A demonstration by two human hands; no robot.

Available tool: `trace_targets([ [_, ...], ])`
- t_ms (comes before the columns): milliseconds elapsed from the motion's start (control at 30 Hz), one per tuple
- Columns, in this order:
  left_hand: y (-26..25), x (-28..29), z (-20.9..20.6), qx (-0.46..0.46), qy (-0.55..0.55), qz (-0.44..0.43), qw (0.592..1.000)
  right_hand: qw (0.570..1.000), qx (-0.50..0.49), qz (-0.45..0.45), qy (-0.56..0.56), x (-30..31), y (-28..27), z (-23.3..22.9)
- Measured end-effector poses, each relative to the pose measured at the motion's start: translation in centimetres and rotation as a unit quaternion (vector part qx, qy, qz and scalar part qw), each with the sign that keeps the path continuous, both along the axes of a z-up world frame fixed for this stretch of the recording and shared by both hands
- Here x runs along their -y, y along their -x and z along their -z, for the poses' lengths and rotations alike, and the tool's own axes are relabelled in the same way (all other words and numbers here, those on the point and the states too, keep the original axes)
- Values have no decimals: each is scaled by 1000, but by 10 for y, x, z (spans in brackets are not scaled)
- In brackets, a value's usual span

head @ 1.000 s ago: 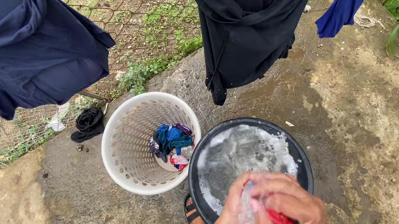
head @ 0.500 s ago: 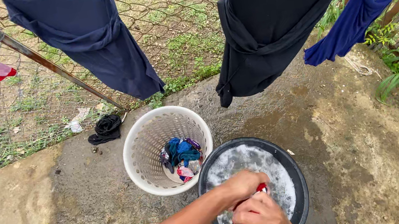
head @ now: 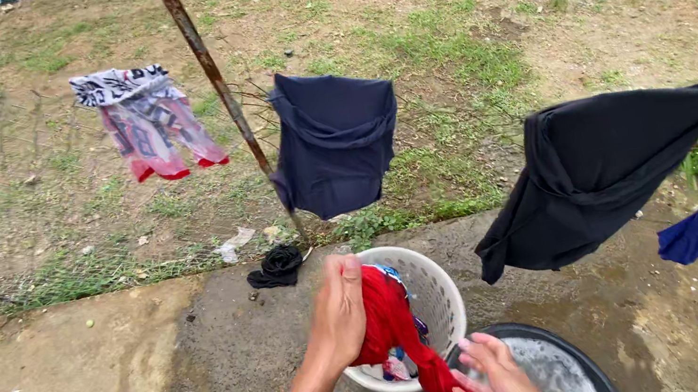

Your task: The person washes various clothes by hand in a basin of soapy water, wrings them out, and hangs them on a bamboo and wire fence.

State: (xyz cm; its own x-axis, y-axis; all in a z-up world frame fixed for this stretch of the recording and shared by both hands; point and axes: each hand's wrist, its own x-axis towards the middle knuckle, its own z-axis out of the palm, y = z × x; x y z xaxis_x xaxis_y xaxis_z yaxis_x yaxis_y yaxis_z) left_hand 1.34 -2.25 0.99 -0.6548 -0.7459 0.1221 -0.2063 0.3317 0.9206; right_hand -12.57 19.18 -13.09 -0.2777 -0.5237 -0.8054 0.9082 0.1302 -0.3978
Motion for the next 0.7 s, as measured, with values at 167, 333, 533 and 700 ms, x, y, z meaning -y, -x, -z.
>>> trace_targets([
  [167, -76, 75, -41, -46, -50, 31, 997, 879, -408, -219, 109, 119, -108, -87],
  [333, -207, 159, -87, 41, -63, 90, 993, 765, -564, -232, 210, 224, -171, -123],
  [533, -378, 261, -93, 203, 48, 144, 967, 913, -245, -142, 293, 311, -190, -142],
  [700, -459, 299, -55, 304, -17, 36, 952, 888, -334, -231, 217, 363, -232, -175],
])
